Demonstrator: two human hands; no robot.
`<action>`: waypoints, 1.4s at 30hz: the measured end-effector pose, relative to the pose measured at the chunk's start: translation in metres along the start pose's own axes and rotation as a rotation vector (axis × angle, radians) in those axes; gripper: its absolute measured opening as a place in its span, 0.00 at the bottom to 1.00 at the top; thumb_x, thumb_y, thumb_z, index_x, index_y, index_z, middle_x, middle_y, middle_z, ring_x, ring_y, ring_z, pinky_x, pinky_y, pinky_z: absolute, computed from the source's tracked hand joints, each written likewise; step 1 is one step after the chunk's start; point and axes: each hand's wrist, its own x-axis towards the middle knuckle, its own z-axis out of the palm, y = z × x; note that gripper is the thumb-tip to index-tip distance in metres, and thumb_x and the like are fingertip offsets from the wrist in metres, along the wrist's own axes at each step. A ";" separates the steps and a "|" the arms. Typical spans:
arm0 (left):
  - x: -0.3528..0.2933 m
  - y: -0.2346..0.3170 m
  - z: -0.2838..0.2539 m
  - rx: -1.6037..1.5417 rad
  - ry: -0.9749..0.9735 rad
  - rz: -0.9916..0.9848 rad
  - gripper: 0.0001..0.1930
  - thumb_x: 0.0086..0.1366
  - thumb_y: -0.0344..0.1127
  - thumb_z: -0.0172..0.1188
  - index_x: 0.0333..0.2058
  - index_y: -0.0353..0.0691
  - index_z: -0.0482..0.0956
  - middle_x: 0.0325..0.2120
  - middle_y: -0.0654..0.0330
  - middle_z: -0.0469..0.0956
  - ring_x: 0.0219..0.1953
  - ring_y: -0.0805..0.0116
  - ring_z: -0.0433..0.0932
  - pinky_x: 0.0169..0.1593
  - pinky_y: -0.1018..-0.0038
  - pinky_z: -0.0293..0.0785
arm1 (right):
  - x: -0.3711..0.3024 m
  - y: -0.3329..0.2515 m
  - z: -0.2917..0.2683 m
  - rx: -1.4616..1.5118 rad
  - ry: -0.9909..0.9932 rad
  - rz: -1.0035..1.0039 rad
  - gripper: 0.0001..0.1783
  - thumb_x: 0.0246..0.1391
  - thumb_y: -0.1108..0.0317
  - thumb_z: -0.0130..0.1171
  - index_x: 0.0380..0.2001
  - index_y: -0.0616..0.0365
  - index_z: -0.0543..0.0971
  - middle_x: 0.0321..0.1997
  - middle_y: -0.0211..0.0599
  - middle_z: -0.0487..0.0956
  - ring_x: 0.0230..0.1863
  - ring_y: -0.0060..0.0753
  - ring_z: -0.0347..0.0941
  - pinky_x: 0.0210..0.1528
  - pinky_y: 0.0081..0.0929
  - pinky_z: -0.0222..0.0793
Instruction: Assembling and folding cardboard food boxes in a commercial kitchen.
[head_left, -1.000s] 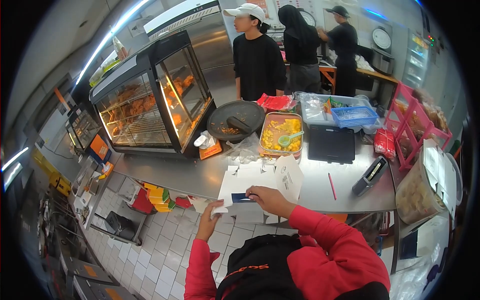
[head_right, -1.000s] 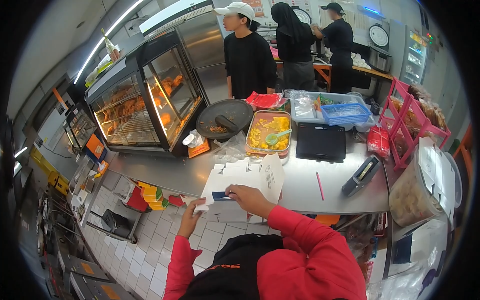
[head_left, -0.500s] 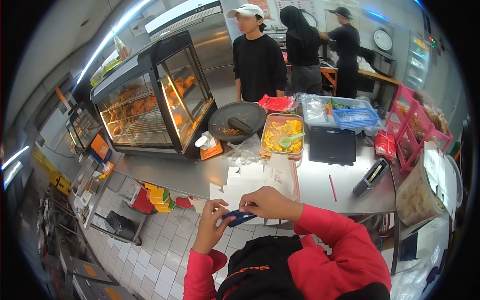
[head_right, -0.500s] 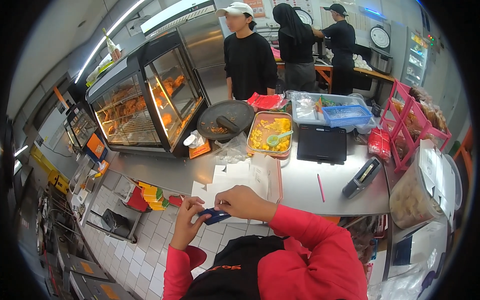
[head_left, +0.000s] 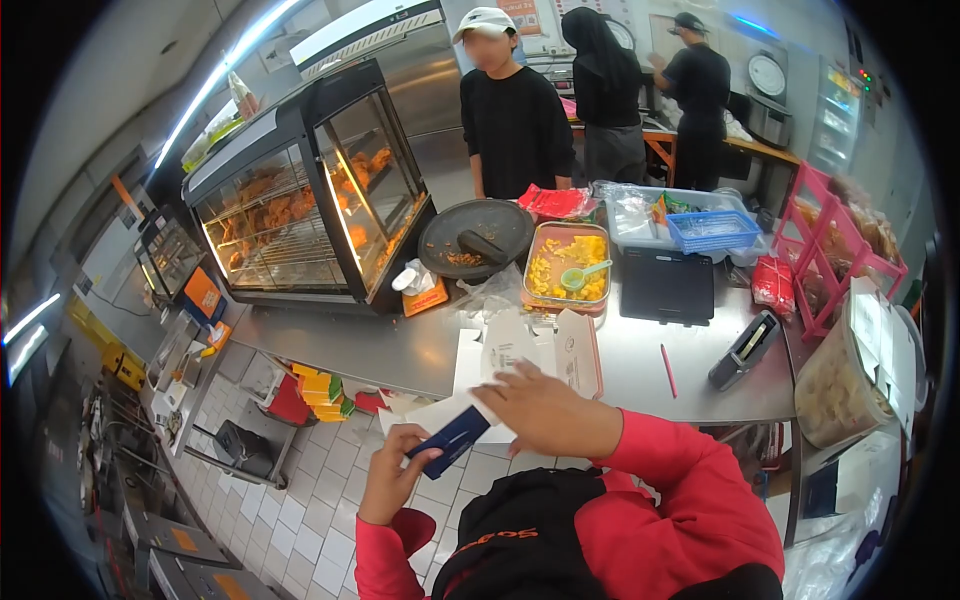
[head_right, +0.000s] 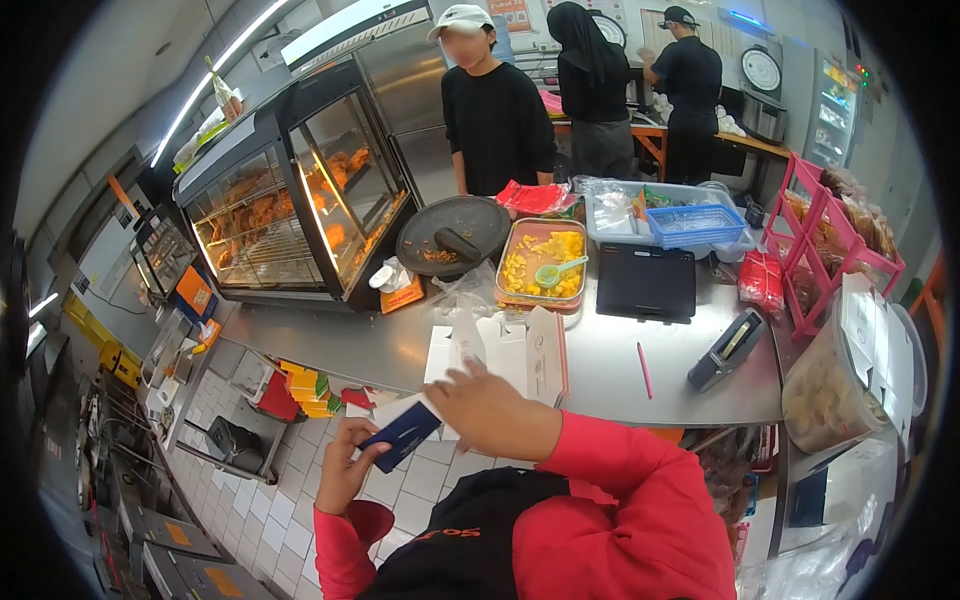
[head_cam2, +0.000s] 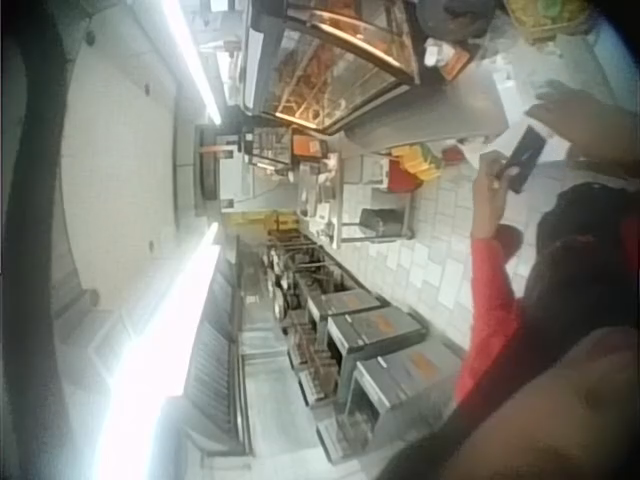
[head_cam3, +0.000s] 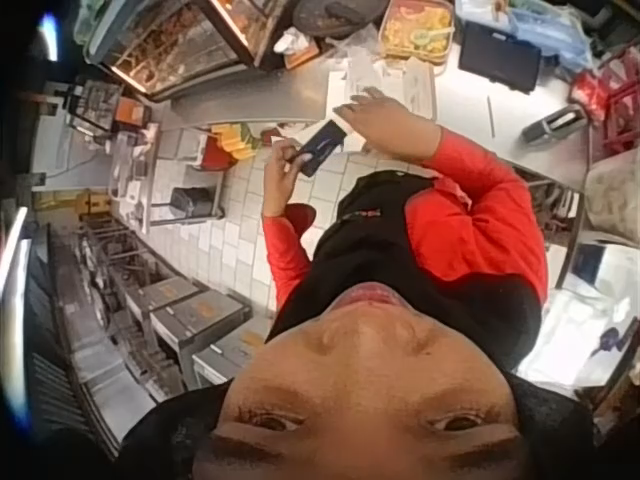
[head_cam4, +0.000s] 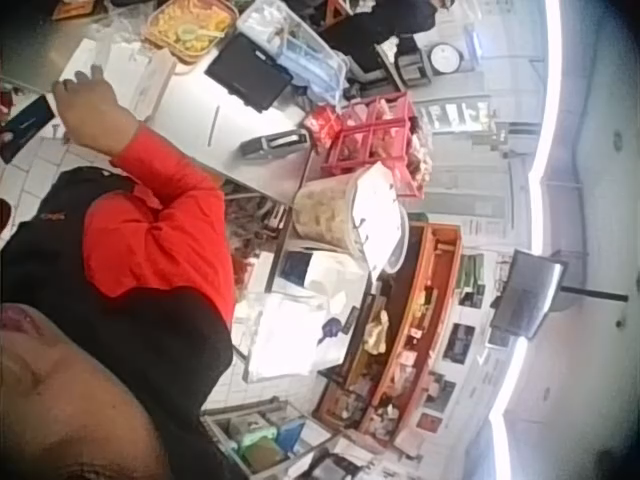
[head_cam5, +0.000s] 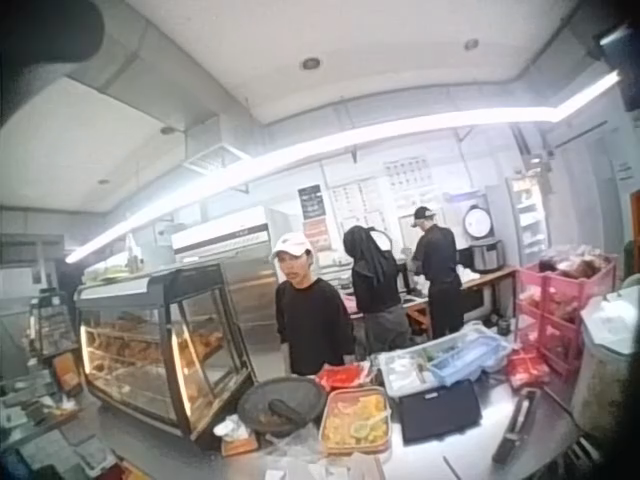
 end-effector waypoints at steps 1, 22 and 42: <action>-0.001 -0.001 -0.001 -0.075 0.086 0.016 0.17 0.58 0.25 0.64 0.42 0.40 0.67 0.25 0.56 0.80 0.26 0.76 0.77 0.33 0.81 0.70 | 0.000 0.006 0.000 0.000 0.000 0.000 0.16 0.51 0.61 0.58 0.42 0.56 0.76 0.28 0.45 0.79 0.43 0.47 0.75 0.42 0.38 0.70; -0.014 0.039 0.011 0.239 -0.056 -0.001 0.18 0.58 0.30 0.64 0.43 0.39 0.66 0.20 0.56 0.78 0.22 0.67 0.76 0.29 0.77 0.68 | 0.021 -0.010 0.014 0.645 -0.278 0.122 0.15 0.46 0.68 0.62 0.39 0.51 0.73 0.33 0.32 0.75 0.39 0.39 0.73 0.40 0.36 0.69; -0.033 0.024 0.016 0.132 0.273 -0.002 0.22 0.62 0.33 0.60 0.50 0.37 0.61 0.46 0.54 0.69 0.45 0.68 0.70 0.49 0.76 0.65 | -0.001 -0.041 0.015 0.646 -0.059 -0.052 0.35 0.42 0.67 0.68 0.56 0.53 0.66 0.56 0.38 0.67 0.57 0.44 0.65 0.55 0.33 0.69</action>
